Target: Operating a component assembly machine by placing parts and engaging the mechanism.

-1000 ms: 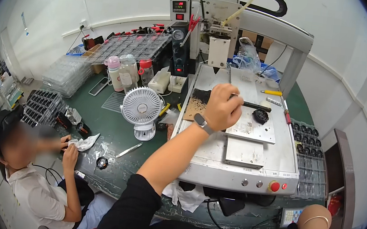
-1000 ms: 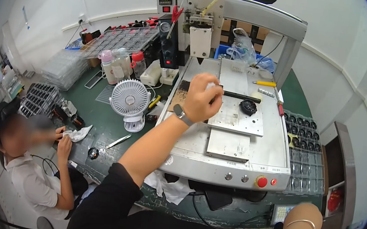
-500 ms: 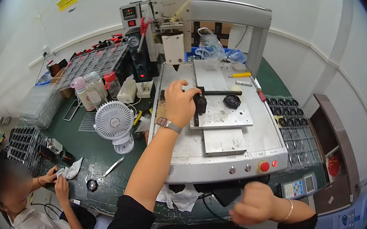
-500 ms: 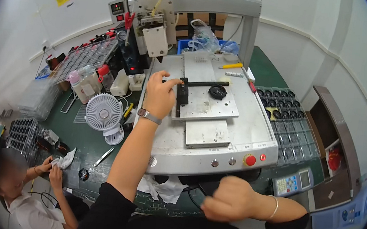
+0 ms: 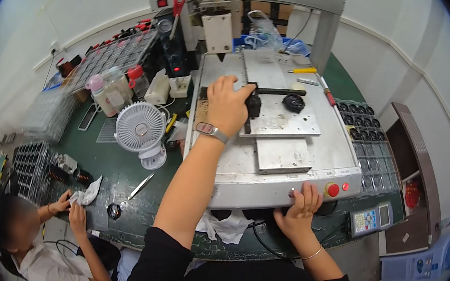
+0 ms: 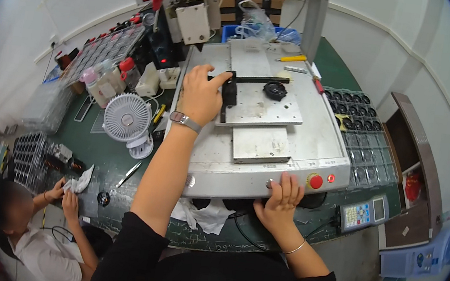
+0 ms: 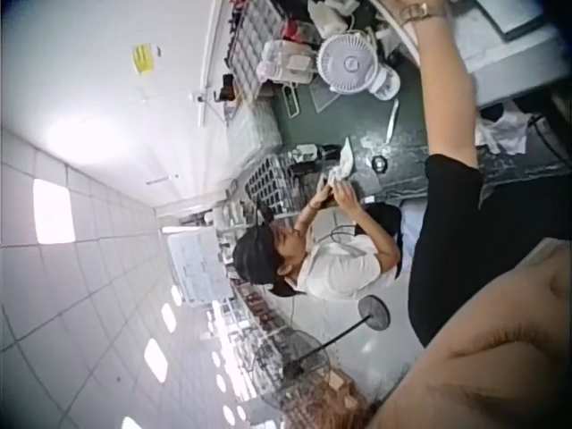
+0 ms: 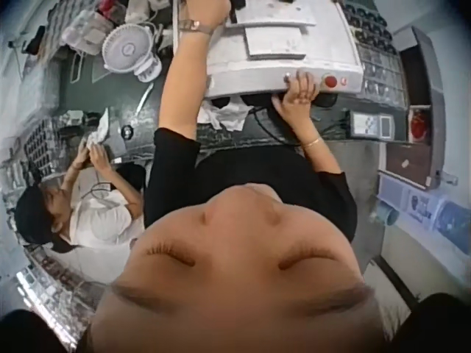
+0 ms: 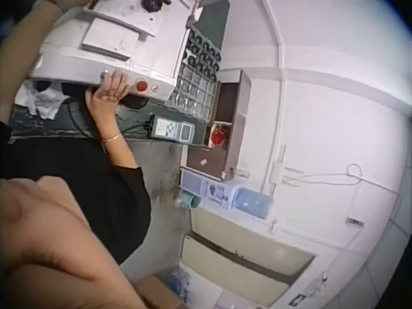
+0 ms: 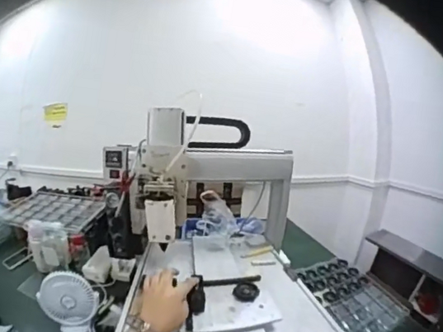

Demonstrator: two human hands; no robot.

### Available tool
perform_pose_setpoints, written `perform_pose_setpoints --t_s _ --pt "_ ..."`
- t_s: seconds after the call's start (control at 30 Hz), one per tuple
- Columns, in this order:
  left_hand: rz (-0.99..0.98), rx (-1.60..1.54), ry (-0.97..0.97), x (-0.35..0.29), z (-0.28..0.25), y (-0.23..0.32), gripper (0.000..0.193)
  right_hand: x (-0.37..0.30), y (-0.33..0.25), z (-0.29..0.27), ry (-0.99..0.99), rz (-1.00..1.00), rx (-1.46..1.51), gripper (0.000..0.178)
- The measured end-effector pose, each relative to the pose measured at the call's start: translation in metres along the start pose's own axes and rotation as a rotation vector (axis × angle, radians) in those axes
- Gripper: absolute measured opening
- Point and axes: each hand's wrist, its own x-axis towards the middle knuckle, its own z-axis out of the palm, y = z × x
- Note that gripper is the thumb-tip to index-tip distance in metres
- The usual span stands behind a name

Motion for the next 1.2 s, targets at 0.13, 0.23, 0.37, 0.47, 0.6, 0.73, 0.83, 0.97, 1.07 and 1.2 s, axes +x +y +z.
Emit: perform_pose_setpoints --t_s 0.13,0.23,0.37,0.47,0.6,0.73,0.83,0.97,1.07,1.2 --pt "0.032 0.031 0.033 0.000 -0.001 -0.001 0.035 0.002 0.000 0.001 0.026 -0.030 -0.049 0.070" --pt "0.050 0.076 0.031 -0.002 -0.002 0.000 0.033 -0.002 0.001 0.002 0.033 -0.068 -0.090 0.070" --pt "0.049 0.096 0.005 -0.005 -0.002 0.002 0.034 -0.003 0.001 0.006 0.042 -0.070 -0.066 0.070" --pt "0.057 0.117 0.001 -0.006 -0.002 0.002 0.033 -0.004 0.000 0.008 0.071 -0.083 -0.062 0.071" --pt "0.046 0.138 0.004 -0.002 -0.006 0.009 0.039 -0.005 0.001 0.011 0.072 -0.066 -0.077 0.073" --pt "0.096 0.150 0.003 -0.001 -0.007 0.013 0.034 -0.003 -0.001 0.013 0.081 -0.048 -0.072 0.074" --pt "0.130 0.143 -0.008 -0.001 -0.007 0.013 0.030 -0.004 0.000 0.016 0.099 -0.051 -0.082 0.075" --pt "0.072 0.038 0.038 -0.001 -0.004 0.006 0.040 -0.005 0.001 0.017 0.108 -0.066 -0.084 0.074" --pt "-0.074 0.048 0.085 -0.003 0.000 -0.004 0.055 -0.006 0.002 0.019 0.112 -0.074 -0.084 0.073" --pt "-0.241 0.267 0.027 -0.008 0.004 -0.015 0.058 -0.007 0.002 0.018 0.112 -0.065 -0.088 0.071"
